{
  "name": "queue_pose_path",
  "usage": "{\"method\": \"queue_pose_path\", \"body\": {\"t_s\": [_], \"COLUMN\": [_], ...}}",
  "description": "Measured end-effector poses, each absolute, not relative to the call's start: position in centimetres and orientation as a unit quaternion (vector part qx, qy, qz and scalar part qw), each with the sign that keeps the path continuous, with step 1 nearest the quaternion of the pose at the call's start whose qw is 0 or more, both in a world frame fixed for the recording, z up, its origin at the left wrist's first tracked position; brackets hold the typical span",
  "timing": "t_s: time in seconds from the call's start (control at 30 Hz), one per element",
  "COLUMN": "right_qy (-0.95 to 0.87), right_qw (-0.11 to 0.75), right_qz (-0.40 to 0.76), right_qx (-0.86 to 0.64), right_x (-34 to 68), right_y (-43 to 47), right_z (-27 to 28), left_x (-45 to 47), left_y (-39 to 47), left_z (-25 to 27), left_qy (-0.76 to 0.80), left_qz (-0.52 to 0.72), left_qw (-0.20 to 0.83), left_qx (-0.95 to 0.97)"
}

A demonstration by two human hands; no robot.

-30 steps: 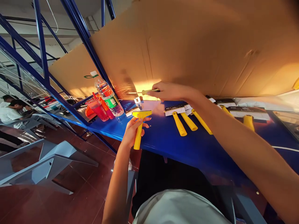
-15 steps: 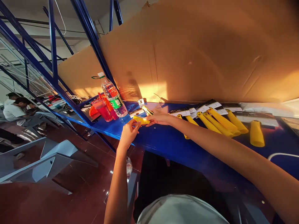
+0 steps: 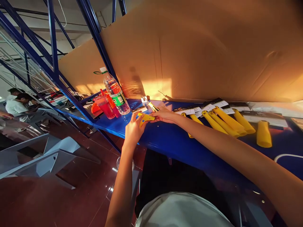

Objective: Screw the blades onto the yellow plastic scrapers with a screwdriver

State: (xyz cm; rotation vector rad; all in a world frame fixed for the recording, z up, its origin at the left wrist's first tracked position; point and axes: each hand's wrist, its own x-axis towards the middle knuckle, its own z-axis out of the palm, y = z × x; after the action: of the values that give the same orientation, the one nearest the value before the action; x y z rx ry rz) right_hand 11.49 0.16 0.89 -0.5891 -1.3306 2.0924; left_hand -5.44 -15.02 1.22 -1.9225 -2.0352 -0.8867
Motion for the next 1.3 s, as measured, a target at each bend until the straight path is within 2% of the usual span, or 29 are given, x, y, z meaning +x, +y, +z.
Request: {"method": "queue_pose_path", "body": {"t_s": [0.37,0.6,0.93,1.3], "right_qy": [-0.533,-0.547,-0.557,-0.580], "right_qw": [0.295,0.269,0.293,0.313], "right_qz": [0.759,0.763,0.741,0.716], "right_qx": [-0.229,-0.215,-0.235,-0.230], "right_x": [11.9,12.2,12.3,12.1], "right_y": [-0.3,-0.6,-0.4,-0.2], "right_z": [1.7,2.0,2.1,1.6], "left_x": [-6.1,-6.9,-7.2,-7.0], "left_y": [-14.4,-14.1,-13.5,-12.5], "left_z": [0.0,-0.1,-1.0,-1.9], "left_qy": [-0.617,-0.627,-0.565,-0.562], "left_qz": [-0.383,-0.330,-0.356,-0.419], "left_qw": [0.038,0.088,0.104,0.088], "left_qx": [-0.686,-0.700,-0.738,-0.708]}}
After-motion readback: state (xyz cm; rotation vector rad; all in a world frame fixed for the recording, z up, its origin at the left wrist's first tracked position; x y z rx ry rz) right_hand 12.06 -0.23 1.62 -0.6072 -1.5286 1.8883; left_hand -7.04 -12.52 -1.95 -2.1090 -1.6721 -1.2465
